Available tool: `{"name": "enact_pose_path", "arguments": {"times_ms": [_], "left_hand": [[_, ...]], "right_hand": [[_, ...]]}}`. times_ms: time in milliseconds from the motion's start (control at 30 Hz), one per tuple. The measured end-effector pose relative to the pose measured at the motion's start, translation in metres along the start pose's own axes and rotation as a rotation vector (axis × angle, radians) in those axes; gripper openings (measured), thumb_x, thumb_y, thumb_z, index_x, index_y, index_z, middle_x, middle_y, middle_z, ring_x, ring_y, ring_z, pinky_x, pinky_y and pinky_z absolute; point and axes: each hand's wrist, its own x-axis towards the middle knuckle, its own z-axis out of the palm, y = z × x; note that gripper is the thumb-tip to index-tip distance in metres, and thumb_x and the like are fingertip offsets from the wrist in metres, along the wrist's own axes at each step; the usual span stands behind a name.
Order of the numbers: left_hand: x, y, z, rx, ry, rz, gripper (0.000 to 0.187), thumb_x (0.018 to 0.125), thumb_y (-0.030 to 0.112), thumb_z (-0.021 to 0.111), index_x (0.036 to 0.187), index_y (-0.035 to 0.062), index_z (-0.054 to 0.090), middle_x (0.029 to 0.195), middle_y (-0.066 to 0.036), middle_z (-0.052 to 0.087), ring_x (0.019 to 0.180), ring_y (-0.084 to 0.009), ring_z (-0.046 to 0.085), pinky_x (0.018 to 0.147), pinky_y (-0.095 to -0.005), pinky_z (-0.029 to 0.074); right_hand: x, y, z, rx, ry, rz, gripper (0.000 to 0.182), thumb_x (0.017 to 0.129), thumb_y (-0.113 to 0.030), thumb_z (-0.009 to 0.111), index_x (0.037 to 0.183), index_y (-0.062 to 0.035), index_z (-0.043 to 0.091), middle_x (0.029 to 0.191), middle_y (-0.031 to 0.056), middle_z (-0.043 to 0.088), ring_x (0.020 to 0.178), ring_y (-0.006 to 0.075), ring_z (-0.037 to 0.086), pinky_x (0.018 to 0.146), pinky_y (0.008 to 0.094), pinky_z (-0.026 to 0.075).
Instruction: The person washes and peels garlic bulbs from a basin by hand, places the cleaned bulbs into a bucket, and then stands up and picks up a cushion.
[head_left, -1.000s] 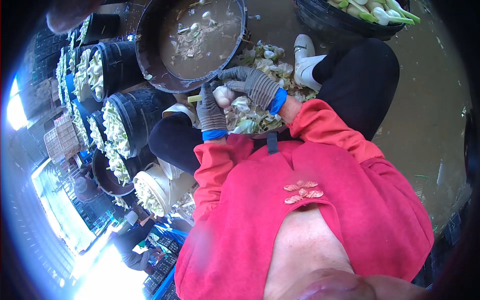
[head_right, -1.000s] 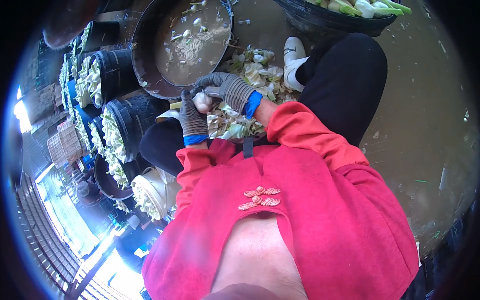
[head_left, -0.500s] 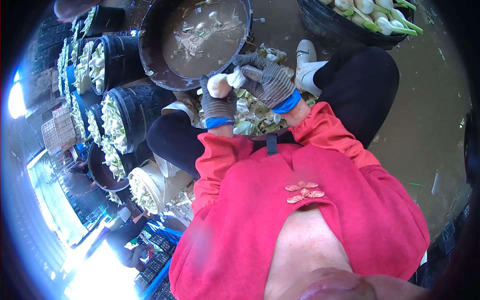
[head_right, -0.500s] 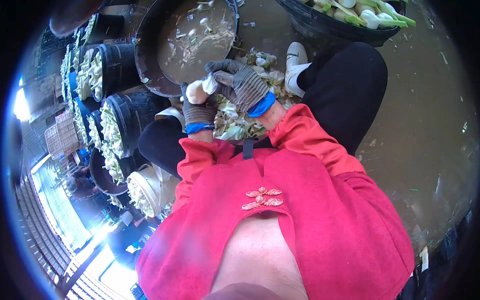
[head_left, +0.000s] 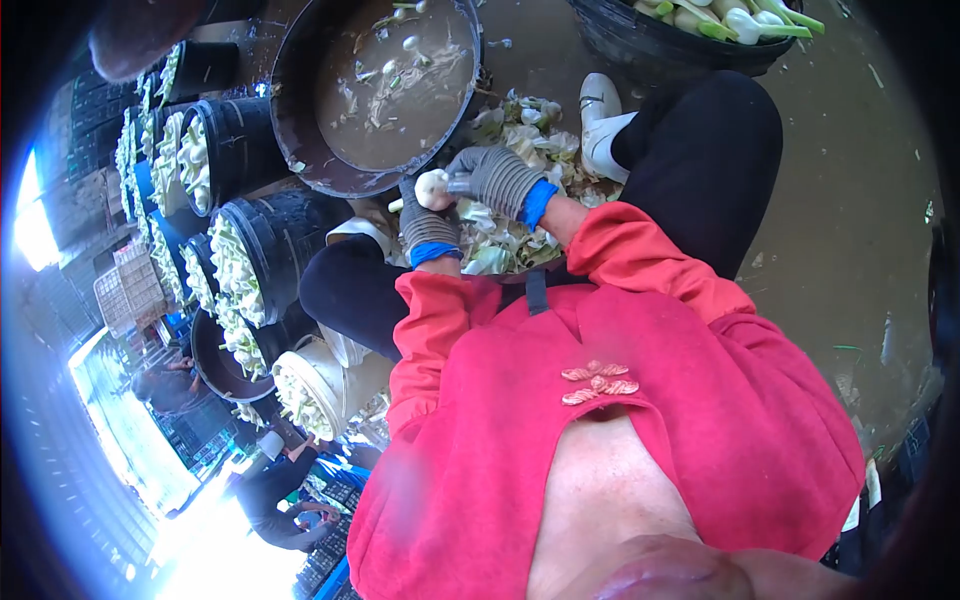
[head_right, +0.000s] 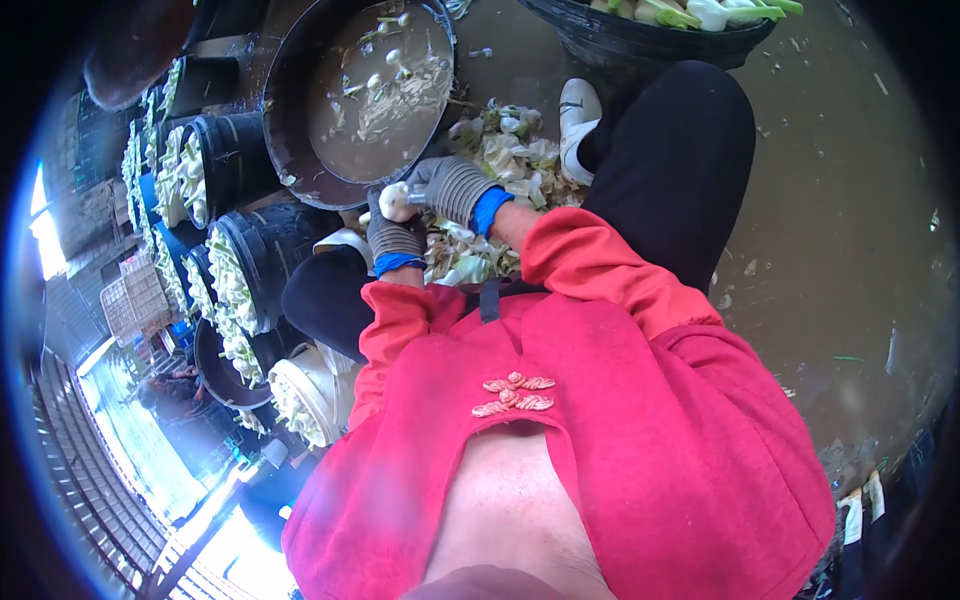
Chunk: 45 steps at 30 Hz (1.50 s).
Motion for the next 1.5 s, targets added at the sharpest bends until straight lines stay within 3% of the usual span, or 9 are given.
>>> {"name": "enact_pose_path", "arguments": {"times_ms": [133, 567, 900, 933, 967, 1067, 1200, 1333, 1500], "left_hand": [[0.082, -0.005, -0.024, 0.082, -0.457, 0.092, 0.064, 0.082, 0.057, 0.047, 0.113, 0.0006, 0.054, 0.105, -0.013, 0.06, 0.095, -0.0268, 0.057, 0.078, -0.0434, 0.048], [0.0, -0.001, 0.051, -0.02, -0.377, -0.02, 0.028, 0.085, 0.035, 0.057, 0.089, 0.0071, 0.057, 0.082, -0.006, 0.061, 0.073, -0.0158, 0.058, 0.058, -0.0281, 0.048], [-0.016, 0.032, 0.064, 0.934, -0.388, 1.269, 0.026, 0.087, 0.024, 0.058, 0.072, 0.0025, 0.061, 0.064, -0.008, 0.061, 0.054, -0.0164, 0.053, 0.053, -0.0307, 0.044], [-0.004, 0.036, 0.073, 1.138, -0.322, 1.462, 0.026, 0.086, 0.025, 0.058, 0.073, 0.0031, 0.062, 0.065, -0.01, 0.062, 0.054, -0.0185, 0.054, 0.054, -0.0317, 0.044], [0.023, 0.037, 0.084, 1.338, -0.248, 1.619, 0.029, 0.086, 0.029, 0.058, 0.071, 0.0044, 0.064, 0.065, -0.011, 0.063, 0.052, -0.0204, 0.054, 0.052, -0.0325, 0.044], [-0.019, 0.044, 0.15, 0.917, -0.429, 0.828, 0.036, 0.086, 0.038, 0.056, 0.079, 0.0037, 0.064, 0.06, -0.005, 0.059, 0.055, -0.0135, 0.055, 0.05, -0.028, 0.043], [-0.079, 0.038, 0.238, 0.528, -0.946, 0.754, 0.019, 0.084, 0.019, 0.062, 0.088, 0.0005, 0.064, 0.077, -0.001, 0.059, 0.066, -0.0069, 0.054, 0.057, -0.0226, 0.043], [-0.15, 0.004, 0.311, 0.506, -1.29, 1.016, 0.017, 0.082, 0.016, 0.065, 0.089, 0.001, 0.062, 0.078, -0.002, 0.06, 0.068, -0.0087, 0.055, 0.061, -0.022, 0.045], [-0.148, -0.035, 0.309, 0.722, -1.197, 1.79, 0.073, 0.067, 0.031, 0.072, 0.126, 0.0007, 0.04, 0.122, -0.022, 0.045, 0.117, -0.0369, 0.04, 0.101, -0.0413, 0.032]], "right_hand": [[-0.022, -0.027, -0.002, 0.678, -0.111, -0.01, 0.021, 0.075, -0.02, 0.068, 0.088, -0.0036, 0.064, 0.083, 0.0038, 0.064, 0.079, 0.0115, 0.057, 0.074, 0.0281, 0.046], [0.005, 0.019, -0.021, 0.028, 0.376, -0.19, 0.034, 0.078, -0.026, 0.066, 0.103, -0.0029, 0.061, 0.095, 0.0109, 0.063, 0.084, 0.0208, 0.06, 0.077, 0.031, 0.047], [-0.019, -0.031, -0.047, 0.365, 0.188, 0.012, 0.021, 0.077, -0.026, 0.061, 0.086, -0.0073, 0.064, 0.075, 0.0092, 0.064, 0.07, 0.0235, 0.061, 0.065, 0.0327, 0.049], [-0.014, -0.018, -0.032, 0.035, 0.065, -0.508, 0.02, 0.079, -0.025, 0.059, 0.085, -0.0075, 0.064, 0.072, 0.0089, 0.063, 0.069, 0.0221, 0.06, 0.066, 0.0317, 0.048], [-0.042, -0.058, -0.025, 0.268, -0.134, -0.214, 0.022, 0.083, -0.021, 0.061, 0.095, -0.0032, 0.062, 0.082, 0.0081, 0.064, 0.082, 0.0155, 0.06, 0.074, 0.0298, 0.047], [-0.037, -0.042, -0.023, -0.109, -0.099, -0.009, 0.021, 0.081, -0.023, 0.062, 0.092, -0.0056, 0.064, 0.083, 0.0098, 0.065, 0.076, 0.0206, 0.061, 0.07, 0.0307, 0.046], [-0.003, 0.036, -0.01, -0.203, 0.224, -0.237, 0.019, 0.081, -0.021, 0.054, 0.082, -0.005, 0.064, 0.077, 0.0132, 0.064, 0.068, 0.0301, 0.061, 0.062, 0.039, 0.047], [-0.008, 0.029, -0.01, -0.702, 0.166, -0.298, 0.014, 0.08, -0.014, 0.049, 0.078, -0.0077, 0.062, 0.073, 0.0133, 0.062, 0.066, 0.0324, 0.06, 0.06, 0.0415, 0.047], [0.002, 0.065, 0.006, -0.625, 0.146, -0.178, 0.016, 0.078, -0.021, 0.054, 0.085, -0.0096, 0.062, 0.091, 0.0154, 0.059, 0.078, 0.0325, 0.059, 0.069, 0.04, 0.047]]}}
